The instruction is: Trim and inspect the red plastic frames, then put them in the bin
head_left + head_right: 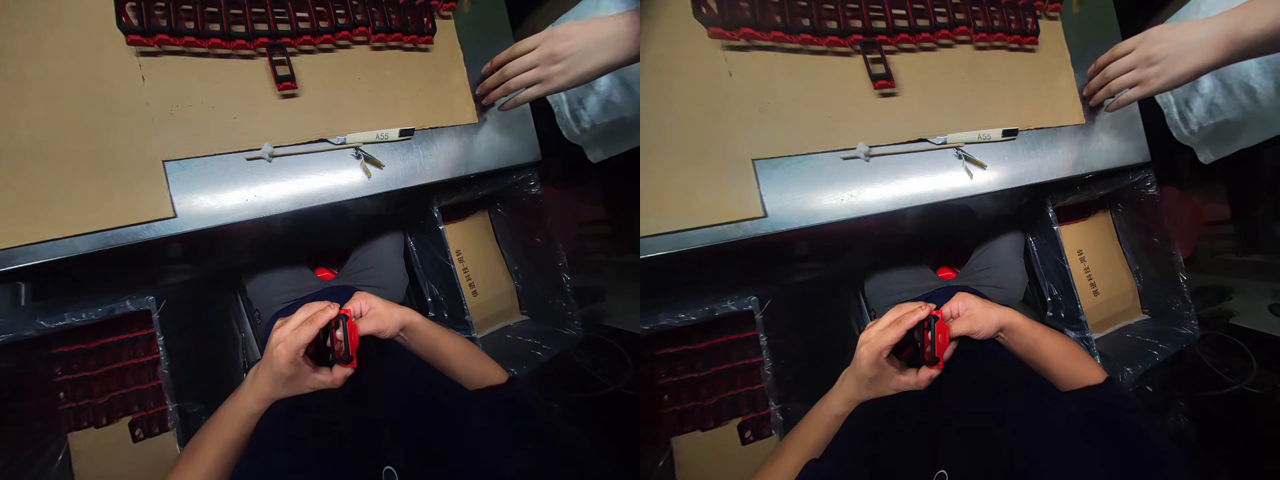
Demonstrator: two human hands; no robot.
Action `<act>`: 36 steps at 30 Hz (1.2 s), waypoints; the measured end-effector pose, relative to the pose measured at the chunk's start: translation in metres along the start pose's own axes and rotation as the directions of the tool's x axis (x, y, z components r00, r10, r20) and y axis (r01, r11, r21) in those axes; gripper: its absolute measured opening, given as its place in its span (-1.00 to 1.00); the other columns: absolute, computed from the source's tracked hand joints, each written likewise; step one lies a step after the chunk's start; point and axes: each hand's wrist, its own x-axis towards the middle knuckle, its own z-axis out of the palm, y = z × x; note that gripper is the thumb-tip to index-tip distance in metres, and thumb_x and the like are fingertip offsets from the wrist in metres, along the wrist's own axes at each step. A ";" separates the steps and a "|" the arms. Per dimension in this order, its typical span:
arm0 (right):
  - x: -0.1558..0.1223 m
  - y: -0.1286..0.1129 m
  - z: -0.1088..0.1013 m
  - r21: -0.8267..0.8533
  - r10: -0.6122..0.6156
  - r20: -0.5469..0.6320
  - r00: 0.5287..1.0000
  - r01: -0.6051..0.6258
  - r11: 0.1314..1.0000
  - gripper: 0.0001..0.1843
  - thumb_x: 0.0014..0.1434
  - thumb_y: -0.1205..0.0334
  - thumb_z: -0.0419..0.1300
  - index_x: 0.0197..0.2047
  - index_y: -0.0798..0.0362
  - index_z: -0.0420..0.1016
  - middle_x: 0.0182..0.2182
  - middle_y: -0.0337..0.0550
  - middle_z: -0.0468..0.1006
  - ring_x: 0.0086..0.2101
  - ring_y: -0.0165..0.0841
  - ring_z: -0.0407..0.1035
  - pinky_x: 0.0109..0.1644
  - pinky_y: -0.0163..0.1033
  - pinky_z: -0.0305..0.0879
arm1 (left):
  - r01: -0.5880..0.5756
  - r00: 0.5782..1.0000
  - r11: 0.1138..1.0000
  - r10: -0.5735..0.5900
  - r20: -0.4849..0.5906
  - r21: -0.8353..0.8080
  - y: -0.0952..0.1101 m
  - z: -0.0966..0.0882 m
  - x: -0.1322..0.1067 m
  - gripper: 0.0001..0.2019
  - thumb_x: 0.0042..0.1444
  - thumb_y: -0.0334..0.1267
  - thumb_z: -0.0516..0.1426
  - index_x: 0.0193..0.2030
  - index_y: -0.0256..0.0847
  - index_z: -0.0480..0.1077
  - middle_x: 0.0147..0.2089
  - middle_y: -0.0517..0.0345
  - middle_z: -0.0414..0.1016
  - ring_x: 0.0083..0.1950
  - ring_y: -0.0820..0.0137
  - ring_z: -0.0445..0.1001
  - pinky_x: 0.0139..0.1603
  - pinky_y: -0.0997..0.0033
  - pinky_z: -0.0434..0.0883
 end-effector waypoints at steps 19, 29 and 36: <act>0.000 0.004 -0.003 0.002 -0.012 0.011 1.000 0.012 1.000 -0.58 -0.03 -0.02 0.50 -0.36 0.23 0.65 -0.48 -0.10 0.67 -0.49 -0.35 0.57 -0.26 -0.25 0.53 | -0.021 1.000 0.999 0.021 0.015 0.028 0.002 -0.002 0.001 -0.30 -0.10 -0.18 0.36 0.21 -0.26 0.31 -0.08 -0.14 0.62 -0.10 0.16 0.66 -0.15 0.23 0.67; 0.003 0.005 -0.008 0.049 0.025 0.104 0.994 -0.030 0.998 -0.47 -0.11 -0.09 0.52 -0.31 0.25 0.65 -0.45 -0.06 0.68 -0.48 -0.34 0.58 -0.27 -0.27 0.53 | -0.015 1.000 0.999 0.015 0.022 0.031 0.003 -0.002 0.002 -0.32 -0.11 -0.19 0.36 0.19 -0.26 0.32 -0.07 -0.12 0.63 -0.11 0.16 0.67 -0.16 0.25 0.67; 0.001 -0.001 -0.004 0.010 0.017 0.076 0.997 -0.018 1.000 -0.51 -0.07 -0.05 0.51 -0.29 0.22 0.63 -0.44 -0.12 0.66 -0.46 -0.40 0.55 -0.26 -0.32 0.47 | -0.015 1.000 1.000 0.015 -0.013 0.022 0.001 -0.002 0.000 -0.32 -0.10 -0.17 0.36 0.18 -0.30 0.32 -0.09 -0.16 0.61 -0.10 0.15 0.65 -0.14 0.24 0.66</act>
